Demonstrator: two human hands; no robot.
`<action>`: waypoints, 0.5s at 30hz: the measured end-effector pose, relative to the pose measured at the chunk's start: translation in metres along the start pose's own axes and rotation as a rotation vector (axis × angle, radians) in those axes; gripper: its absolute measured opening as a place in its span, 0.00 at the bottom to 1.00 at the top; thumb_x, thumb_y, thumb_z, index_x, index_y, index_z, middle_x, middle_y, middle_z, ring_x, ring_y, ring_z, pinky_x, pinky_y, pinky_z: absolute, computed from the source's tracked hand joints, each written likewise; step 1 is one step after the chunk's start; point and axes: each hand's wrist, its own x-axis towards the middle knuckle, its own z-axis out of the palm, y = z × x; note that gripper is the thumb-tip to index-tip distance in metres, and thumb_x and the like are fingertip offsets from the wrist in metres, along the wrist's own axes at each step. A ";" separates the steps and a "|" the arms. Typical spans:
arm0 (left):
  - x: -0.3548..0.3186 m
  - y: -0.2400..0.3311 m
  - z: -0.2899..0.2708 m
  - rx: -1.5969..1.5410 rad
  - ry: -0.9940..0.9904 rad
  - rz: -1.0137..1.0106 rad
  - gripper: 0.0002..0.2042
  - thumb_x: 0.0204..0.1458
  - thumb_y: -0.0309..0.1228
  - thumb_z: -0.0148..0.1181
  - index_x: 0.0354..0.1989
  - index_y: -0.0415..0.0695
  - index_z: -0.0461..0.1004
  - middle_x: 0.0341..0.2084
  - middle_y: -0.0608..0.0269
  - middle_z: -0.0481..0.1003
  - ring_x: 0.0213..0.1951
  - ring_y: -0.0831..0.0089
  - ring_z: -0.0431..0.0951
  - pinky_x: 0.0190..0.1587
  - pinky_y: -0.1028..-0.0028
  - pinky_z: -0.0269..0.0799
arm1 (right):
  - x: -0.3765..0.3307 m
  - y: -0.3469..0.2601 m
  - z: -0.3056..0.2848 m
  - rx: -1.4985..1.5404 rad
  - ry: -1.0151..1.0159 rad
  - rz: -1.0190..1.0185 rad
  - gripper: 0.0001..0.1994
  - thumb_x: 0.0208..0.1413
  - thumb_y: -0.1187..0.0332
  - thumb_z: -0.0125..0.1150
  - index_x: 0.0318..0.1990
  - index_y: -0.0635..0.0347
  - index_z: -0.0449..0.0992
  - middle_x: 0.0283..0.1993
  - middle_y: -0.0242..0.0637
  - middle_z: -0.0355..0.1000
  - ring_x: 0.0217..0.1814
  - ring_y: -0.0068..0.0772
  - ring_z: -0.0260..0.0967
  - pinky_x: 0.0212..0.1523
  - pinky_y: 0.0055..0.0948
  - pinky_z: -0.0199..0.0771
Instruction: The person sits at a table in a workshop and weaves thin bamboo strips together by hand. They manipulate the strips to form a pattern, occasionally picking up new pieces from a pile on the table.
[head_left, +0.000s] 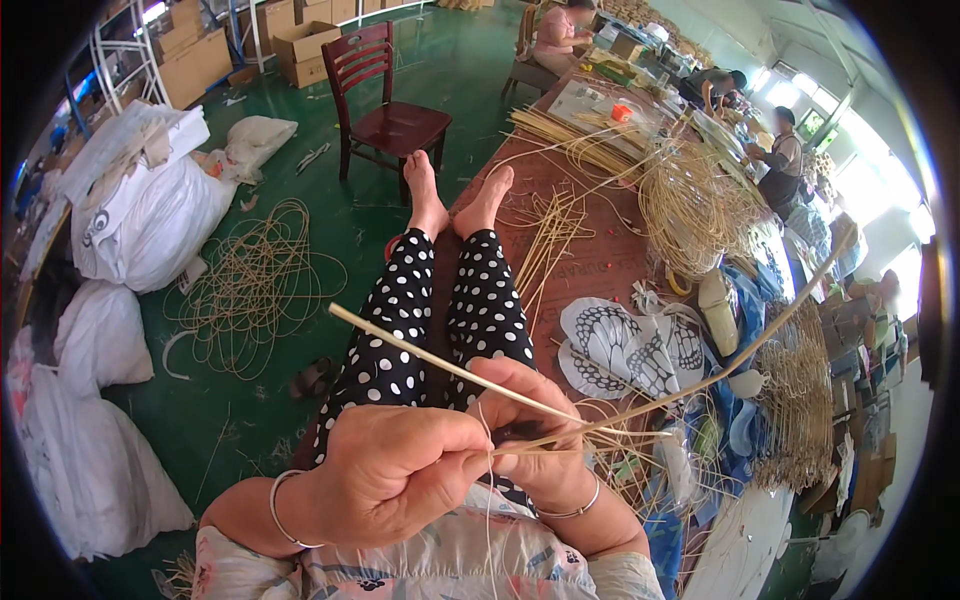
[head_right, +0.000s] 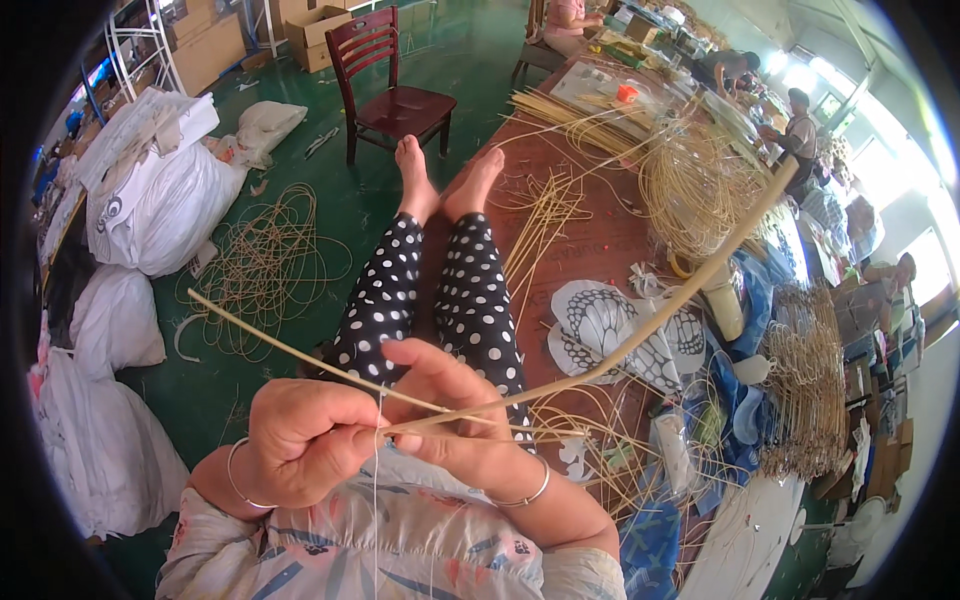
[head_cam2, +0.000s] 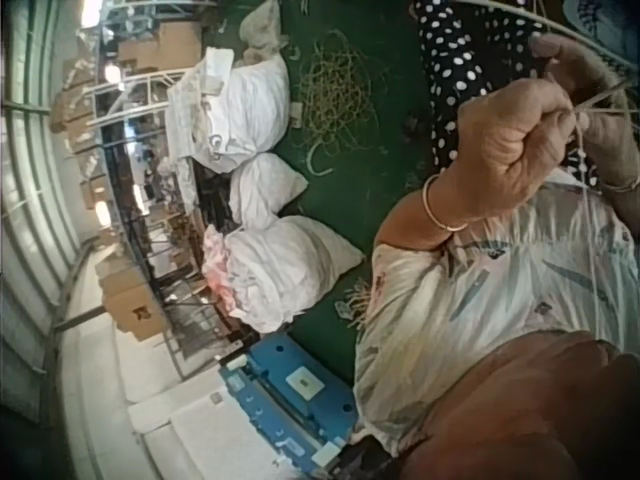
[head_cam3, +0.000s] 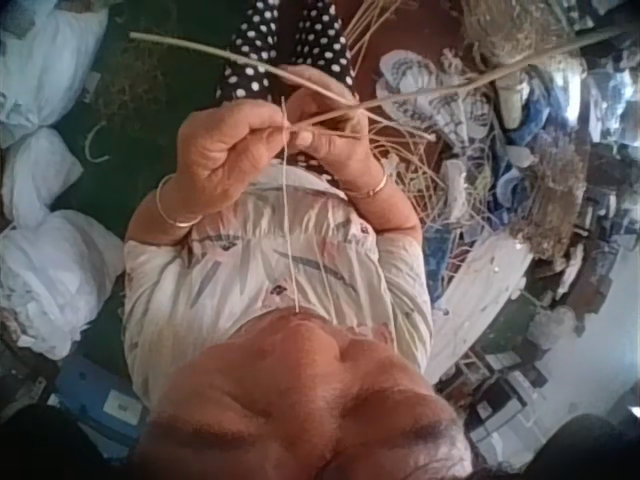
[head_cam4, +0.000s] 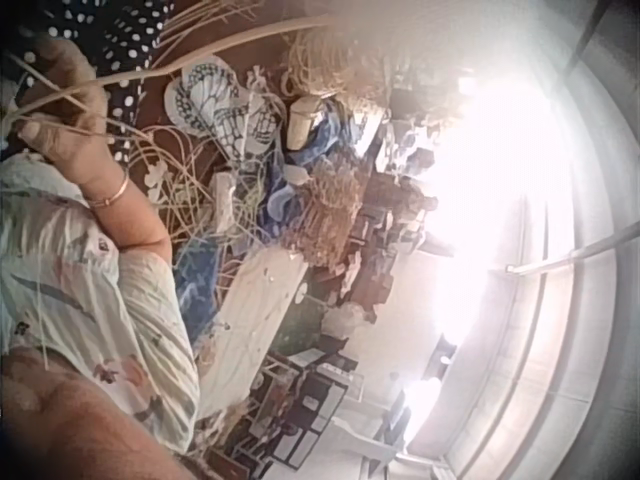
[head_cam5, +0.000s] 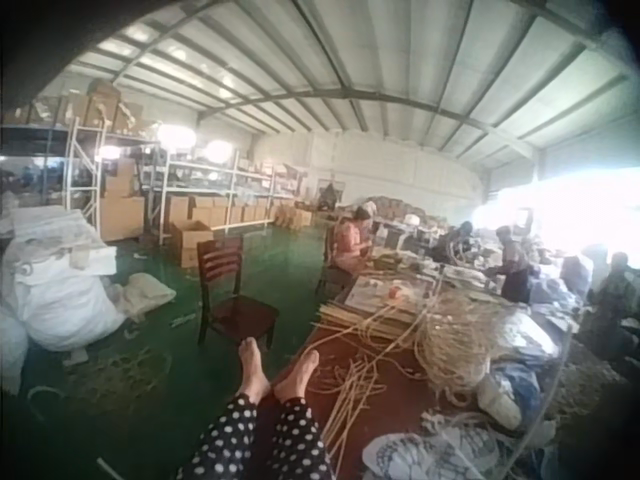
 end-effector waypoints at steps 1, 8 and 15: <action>0.000 -0.001 0.000 0.004 -0.003 0.001 0.02 0.45 0.20 0.54 0.28 0.36 0.70 0.13 0.64 0.69 0.14 0.79 0.68 0.17 0.81 0.61 | 0.000 0.000 0.001 -0.031 0.017 -0.021 0.27 0.45 0.73 0.63 0.53 0.69 0.61 0.34 0.37 0.70 0.33 0.19 0.65 0.31 0.16 0.64; -0.002 -0.006 0.002 0.025 0.010 -0.004 0.03 0.45 0.20 0.53 0.29 0.36 0.70 0.14 0.63 0.70 0.14 0.78 0.69 0.17 0.81 0.62 | 0.008 0.011 -0.006 -0.203 -0.040 -0.201 0.06 0.47 0.75 0.59 0.28 0.67 0.69 0.23 0.33 0.65 0.20 0.18 0.58 0.18 0.17 0.56; -0.006 -0.019 0.010 0.241 0.057 0.192 0.06 0.43 0.19 0.56 0.31 0.39 0.71 0.17 0.60 0.73 0.18 0.70 0.75 0.19 0.77 0.69 | 0.001 0.009 -0.007 -0.018 -0.001 0.075 0.02 0.47 0.76 0.55 0.27 0.66 0.70 0.22 0.35 0.69 0.21 0.17 0.63 0.19 0.15 0.61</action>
